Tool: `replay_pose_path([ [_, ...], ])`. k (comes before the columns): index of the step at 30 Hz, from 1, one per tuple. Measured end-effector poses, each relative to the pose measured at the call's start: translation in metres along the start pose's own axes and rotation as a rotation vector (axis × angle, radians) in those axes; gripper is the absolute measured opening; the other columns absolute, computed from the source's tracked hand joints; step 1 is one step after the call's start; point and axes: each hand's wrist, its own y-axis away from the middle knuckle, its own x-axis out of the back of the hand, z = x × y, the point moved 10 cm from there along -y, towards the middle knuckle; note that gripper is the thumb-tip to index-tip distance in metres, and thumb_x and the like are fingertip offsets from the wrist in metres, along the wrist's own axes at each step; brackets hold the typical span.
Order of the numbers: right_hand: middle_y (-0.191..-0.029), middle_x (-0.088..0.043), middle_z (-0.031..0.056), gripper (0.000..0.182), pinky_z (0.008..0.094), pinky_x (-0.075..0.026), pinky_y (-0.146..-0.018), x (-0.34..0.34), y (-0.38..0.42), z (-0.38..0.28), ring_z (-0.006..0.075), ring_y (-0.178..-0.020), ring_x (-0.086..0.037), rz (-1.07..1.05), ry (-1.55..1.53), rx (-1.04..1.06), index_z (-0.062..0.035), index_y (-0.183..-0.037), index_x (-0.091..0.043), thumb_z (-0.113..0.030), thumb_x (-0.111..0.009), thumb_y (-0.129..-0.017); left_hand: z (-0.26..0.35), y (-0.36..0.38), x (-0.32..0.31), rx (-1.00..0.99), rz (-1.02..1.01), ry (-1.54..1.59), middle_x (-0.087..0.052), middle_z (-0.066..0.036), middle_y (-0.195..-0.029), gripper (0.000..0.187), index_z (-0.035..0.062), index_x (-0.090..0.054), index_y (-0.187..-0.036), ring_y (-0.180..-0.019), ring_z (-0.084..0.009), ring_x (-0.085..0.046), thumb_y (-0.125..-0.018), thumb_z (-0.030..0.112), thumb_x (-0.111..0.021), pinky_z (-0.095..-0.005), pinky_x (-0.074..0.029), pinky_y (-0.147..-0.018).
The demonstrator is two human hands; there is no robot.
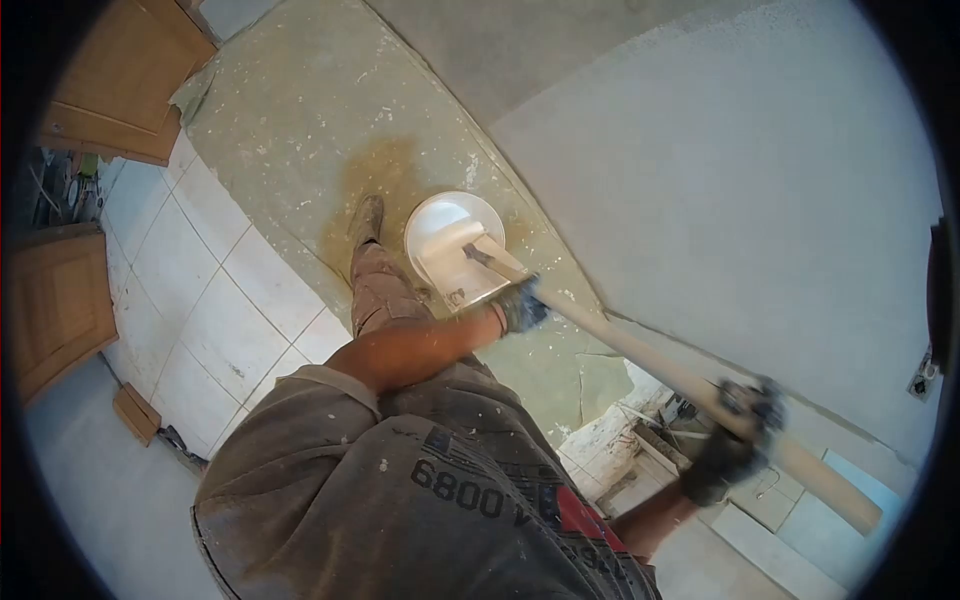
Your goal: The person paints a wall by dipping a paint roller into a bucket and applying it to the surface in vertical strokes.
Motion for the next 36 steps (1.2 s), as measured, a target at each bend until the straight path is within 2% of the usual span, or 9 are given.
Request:
replay_pose_path([
  [2,-0.106,-0.065,0.0181,0.015,0.0426,-0.057,-0.083,-0.045,0.018,-0.033,0.0295,-0.096,-0.064,-0.166,-0.177,0.115,0.0047,-0.098,-0.065,-0.004,-0.058,-0.089,0.038,-0.030,0.048,-0.087,0.173,0.126,-0.061,-0.004,-0.082,0.031,0.0147,-0.054,-0.096,-0.074,-0.0212,-0.065,-0.094,0.043,-0.065,-0.0347,-0.059,-0.068],
  [7,-0.107,-0.063,0.0181,0.024,0.0449,-0.055,-0.086,-0.039,0.036,0.047,0.0287,-0.099,-0.062,-0.003,-0.862,-0.529,0.0069,-0.105,-0.063,-0.006,-0.061,-0.086,0.016,-0.011,0.024,-0.061,0.126,0.067,-0.062,-0.004,-0.085,0.030,0.0141,-0.055,-0.097,-0.078,-0.0223,-0.065,-0.095,0.043,-0.064,-0.0359,-0.059,-0.073],
  [9,-0.095,-0.062,0.0153,0.038,0.0422,-0.055,-0.080,0.022,-0.006,0.025,0.0264,-0.087,-0.062,-0.022,-0.116,-0.091,0.0089,-0.111,-0.061,-0.022,-0.058,-0.089,-0.026,0.015,-0.018,0.037,0.031,0.073,-0.065,-0.005,-0.092,0.029,0.0137,-0.056,-0.101,-0.085,-0.0226,-0.067,-0.095,0.041,-0.065,-0.0373,-0.060,-0.077],
  [11,-0.081,-0.058,0.0110,0.053,0.0371,-0.054,-0.073,0.053,-0.020,0.066,0.0237,-0.075,-0.059,0.043,-1.161,-0.426,0.0104,-0.115,-0.060,-0.036,-0.050,-0.092,-0.061,0.047,-0.051,0.120,-0.073,0.058,-0.066,-0.006,-0.095,0.029,0.0135,-0.057,-0.104,-0.087,-0.0227,-0.067,-0.095,0.039,-0.066,-0.0378,-0.060,-0.079],
  [13,-0.076,-0.045,0.0026,0.054,0.0283,-0.037,-0.058,0.090,-0.024,0.064,0.0139,-0.062,-0.040,0.263,-0.951,-0.361,0.0149,-0.122,-0.055,-0.030,-0.056,-0.093,-0.075,0.101,-0.099,0.110,-0.141,0.063,-0.066,-0.007,-0.103,0.031,0.0129,-0.058,-0.110,-0.094,-0.0242,-0.067,-0.093,0.036,-0.068,-0.0381,-0.059,-0.085],
  [25,-0.093,-0.061,0.0140,0.029,0.0426,-0.055,-0.076,-0.014,0.029,0.031,0.0224,-0.077,-0.061,0.028,-0.741,-0.433,0.0049,-0.100,-0.060,-0.023,-0.055,-0.093,0.002,-0.034,0.037,-0.124,0.055,0.315,-0.068,-0.008,-0.098,0.025,0.0112,-0.060,-0.108,-0.095,-0.0262,-0.068,-0.091,0.026,-0.070,-0.0400,-0.058,-0.089],
  [29,-0.096,-0.063,0.0161,0.029,0.0355,-0.056,-0.066,0.059,0.002,0.065,0.0213,-0.071,-0.062,0.001,-1.503,-0.447,0.0049,-0.104,-0.059,-0.022,-0.059,-0.093,-0.079,0.048,-0.052,0.221,-0.297,0.086,-0.068,-0.009,-0.105,0.031,0.0092,-0.058,-0.115,-0.099,-0.0256,-0.067,-0.095,0.031,-0.067,-0.0393,-0.058,-0.088],
  [31,-0.075,-0.050,0.0034,0.047,0.0274,-0.044,-0.053,0.092,0.009,0.076,0.0143,-0.058,-0.048,0.125,-1.209,-0.426,0.0021,-0.119,-0.055,-0.039,-0.051,-0.096,-0.094,0.086,-0.065,0.200,-0.130,-0.095,-0.066,-0.012,-0.113,0.036,0.0072,-0.058,-0.115,-0.106,-0.0262,-0.065,-0.094,0.035,-0.068,-0.0396,-0.056,-0.092],
  [36,-0.085,-0.065,0.0137,0.030,0.0363,-0.056,-0.067,0.034,0.057,0.054,0.0206,-0.062,-0.063,0.154,-1.157,-0.691,0.0056,-0.106,-0.059,-0.018,-0.064,-0.089,-0.046,0.022,0.011,0.344,-0.083,0.104,-0.066,-0.010,-0.112,0.032,0.0088,-0.059,-0.113,-0.109,-0.0264,-0.062,-0.093,0.032,-0.068,-0.0413,-0.052,-0.099],
])
